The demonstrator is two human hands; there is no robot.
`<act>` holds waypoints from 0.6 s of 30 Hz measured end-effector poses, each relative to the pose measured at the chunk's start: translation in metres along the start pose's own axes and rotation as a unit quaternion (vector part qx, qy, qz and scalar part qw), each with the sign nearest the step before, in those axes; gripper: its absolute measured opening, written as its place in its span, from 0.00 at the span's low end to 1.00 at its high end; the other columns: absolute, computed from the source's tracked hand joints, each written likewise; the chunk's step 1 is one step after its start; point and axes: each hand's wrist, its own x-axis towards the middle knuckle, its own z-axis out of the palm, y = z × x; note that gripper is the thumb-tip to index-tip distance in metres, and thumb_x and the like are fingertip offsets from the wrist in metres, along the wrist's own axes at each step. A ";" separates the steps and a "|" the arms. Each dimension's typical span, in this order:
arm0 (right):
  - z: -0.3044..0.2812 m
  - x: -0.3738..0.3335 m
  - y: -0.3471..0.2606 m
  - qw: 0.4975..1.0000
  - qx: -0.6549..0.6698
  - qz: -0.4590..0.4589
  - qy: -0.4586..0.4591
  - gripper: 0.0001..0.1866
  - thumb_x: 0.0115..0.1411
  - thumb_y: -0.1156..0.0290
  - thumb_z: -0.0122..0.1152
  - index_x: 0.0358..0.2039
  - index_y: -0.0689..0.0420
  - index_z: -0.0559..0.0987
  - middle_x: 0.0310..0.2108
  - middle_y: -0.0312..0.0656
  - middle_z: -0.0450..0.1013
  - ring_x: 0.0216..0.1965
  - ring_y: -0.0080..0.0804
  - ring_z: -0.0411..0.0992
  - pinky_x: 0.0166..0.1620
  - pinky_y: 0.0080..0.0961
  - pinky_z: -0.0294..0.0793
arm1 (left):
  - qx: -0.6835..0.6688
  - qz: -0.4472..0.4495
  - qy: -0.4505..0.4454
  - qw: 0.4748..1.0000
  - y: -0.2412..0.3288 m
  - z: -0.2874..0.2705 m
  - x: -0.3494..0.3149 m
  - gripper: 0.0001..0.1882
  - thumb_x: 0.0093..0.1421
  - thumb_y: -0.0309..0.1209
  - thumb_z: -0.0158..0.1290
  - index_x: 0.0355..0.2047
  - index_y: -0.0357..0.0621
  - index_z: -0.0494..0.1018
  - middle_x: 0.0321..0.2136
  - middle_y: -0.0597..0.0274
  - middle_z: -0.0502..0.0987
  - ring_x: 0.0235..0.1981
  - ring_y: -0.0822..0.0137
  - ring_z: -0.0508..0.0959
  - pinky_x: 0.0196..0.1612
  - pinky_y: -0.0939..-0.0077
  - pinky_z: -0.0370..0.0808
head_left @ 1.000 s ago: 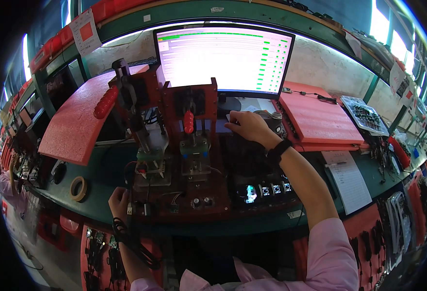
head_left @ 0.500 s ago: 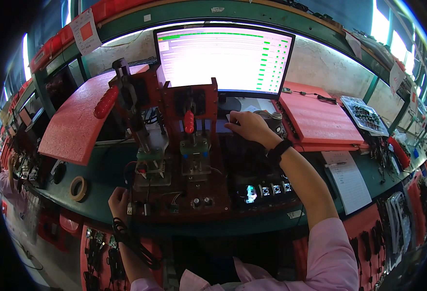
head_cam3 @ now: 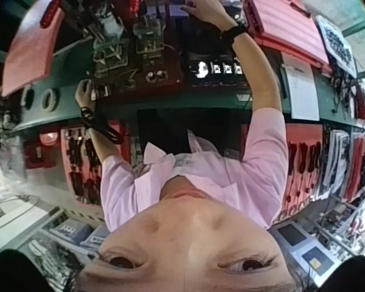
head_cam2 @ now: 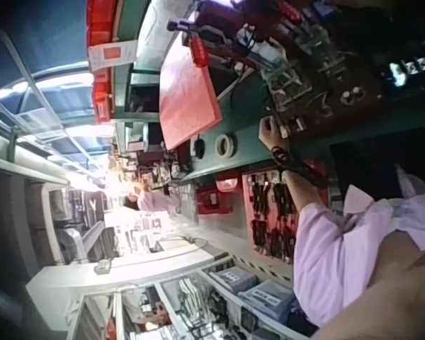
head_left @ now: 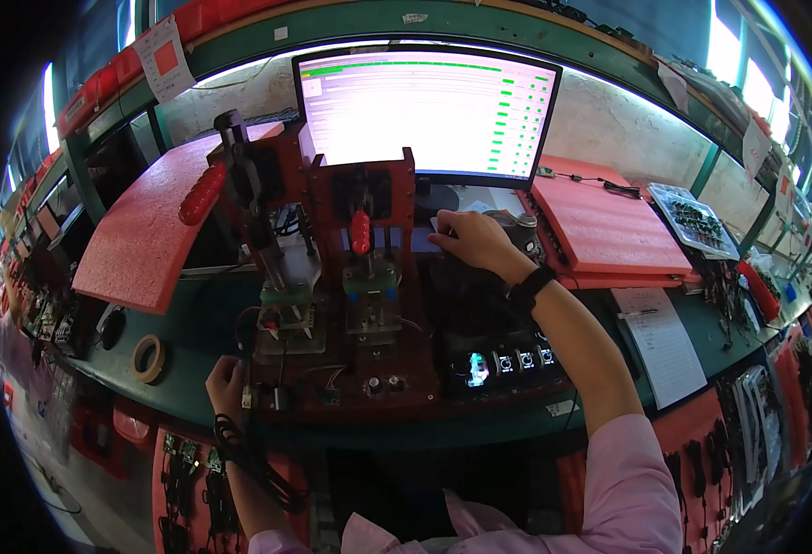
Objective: Testing printed circuit boards by placing them into a test fixture and monitoring the software output.
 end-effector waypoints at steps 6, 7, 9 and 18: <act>0.001 0.000 0.003 1.000 -0.001 -0.001 -0.012 0.17 0.56 0.54 0.54 0.27 0.57 0.73 0.25 0.46 0.74 0.32 0.47 0.72 0.35 0.41 0.69 | 0.013 0.003 -0.001 1.000 0.005 -0.001 0.000 0.07 0.56 0.27 0.50 0.26 0.34 0.69 0.17 0.66 0.69 0.22 0.80 0.67 0.25 0.82 0.65; 0.001 0.001 0.005 1.000 -0.002 0.000 -0.012 0.17 0.56 0.54 0.54 0.27 0.57 0.73 0.25 0.46 0.74 0.32 0.47 0.72 0.35 0.41 0.69 | 0.013 0.001 -0.003 1.000 0.006 0.000 0.000 0.07 0.56 0.27 0.50 0.26 0.34 0.69 0.17 0.66 0.69 0.22 0.80 0.67 0.25 0.82 0.65; 0.000 0.001 0.001 1.000 0.001 0.001 -0.010 0.17 0.56 0.54 0.55 0.27 0.57 0.73 0.25 0.46 0.74 0.32 0.47 0.72 0.35 0.41 0.69 | 0.013 0.004 -0.001 1.000 0.006 0.000 0.000 0.07 0.56 0.27 0.50 0.26 0.34 0.68 0.17 0.66 0.69 0.22 0.80 0.67 0.25 0.82 0.65; 0.001 0.001 0.001 1.000 -0.002 0.002 -0.008 0.17 0.56 0.54 0.55 0.27 0.56 0.74 0.25 0.46 0.74 0.32 0.47 0.72 0.35 0.41 0.69 | 0.018 -0.001 0.001 1.000 0.019 0.001 -0.002 0.07 0.56 0.27 0.50 0.26 0.35 0.69 0.17 0.66 0.69 0.21 0.80 0.67 0.24 0.82 0.64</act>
